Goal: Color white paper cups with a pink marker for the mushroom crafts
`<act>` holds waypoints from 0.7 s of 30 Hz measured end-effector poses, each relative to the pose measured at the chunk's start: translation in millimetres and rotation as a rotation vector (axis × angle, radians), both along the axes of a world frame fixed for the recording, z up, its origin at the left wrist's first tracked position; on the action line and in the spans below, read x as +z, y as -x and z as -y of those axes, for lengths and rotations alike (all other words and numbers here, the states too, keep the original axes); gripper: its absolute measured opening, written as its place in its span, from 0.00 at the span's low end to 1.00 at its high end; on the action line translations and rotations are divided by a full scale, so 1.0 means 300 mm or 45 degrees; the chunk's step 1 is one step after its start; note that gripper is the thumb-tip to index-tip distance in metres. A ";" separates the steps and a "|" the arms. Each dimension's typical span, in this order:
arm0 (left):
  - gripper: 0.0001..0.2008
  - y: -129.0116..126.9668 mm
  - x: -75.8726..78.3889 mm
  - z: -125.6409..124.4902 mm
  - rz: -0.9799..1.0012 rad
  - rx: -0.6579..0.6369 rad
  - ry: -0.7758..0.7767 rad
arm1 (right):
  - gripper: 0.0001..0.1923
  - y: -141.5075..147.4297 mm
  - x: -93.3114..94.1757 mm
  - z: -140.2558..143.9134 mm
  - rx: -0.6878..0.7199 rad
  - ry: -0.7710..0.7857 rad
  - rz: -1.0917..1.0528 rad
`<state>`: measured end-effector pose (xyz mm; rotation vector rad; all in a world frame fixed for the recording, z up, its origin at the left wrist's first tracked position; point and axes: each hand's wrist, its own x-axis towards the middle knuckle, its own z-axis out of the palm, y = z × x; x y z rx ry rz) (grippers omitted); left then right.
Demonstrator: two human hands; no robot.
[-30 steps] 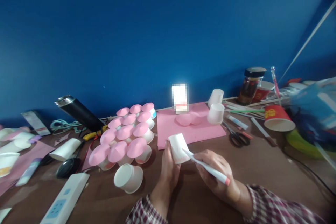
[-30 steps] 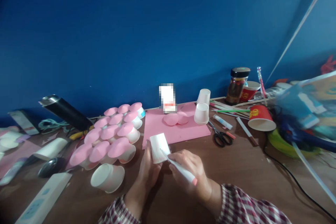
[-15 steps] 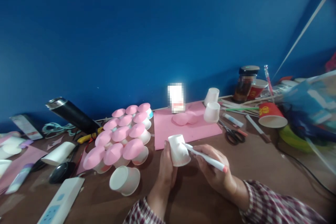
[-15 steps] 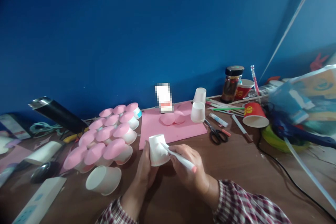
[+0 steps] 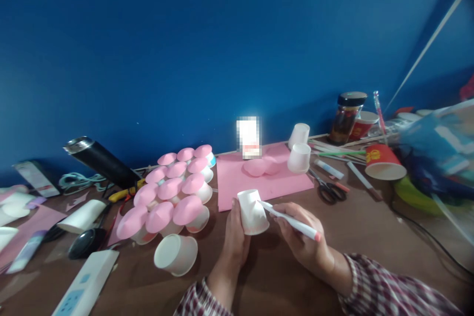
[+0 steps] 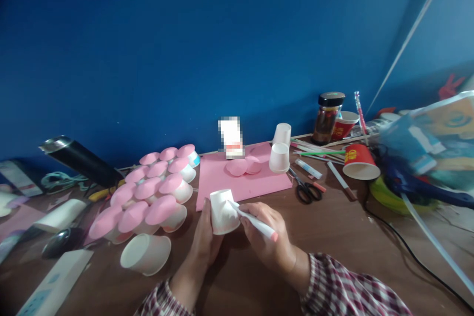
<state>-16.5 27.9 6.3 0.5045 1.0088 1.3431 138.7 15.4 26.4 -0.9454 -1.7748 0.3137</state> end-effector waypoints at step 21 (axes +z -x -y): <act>0.25 0.003 -0.013 -0.004 0.039 -0.007 0.016 | 0.06 0.001 0.006 0.001 0.058 -0.034 -0.020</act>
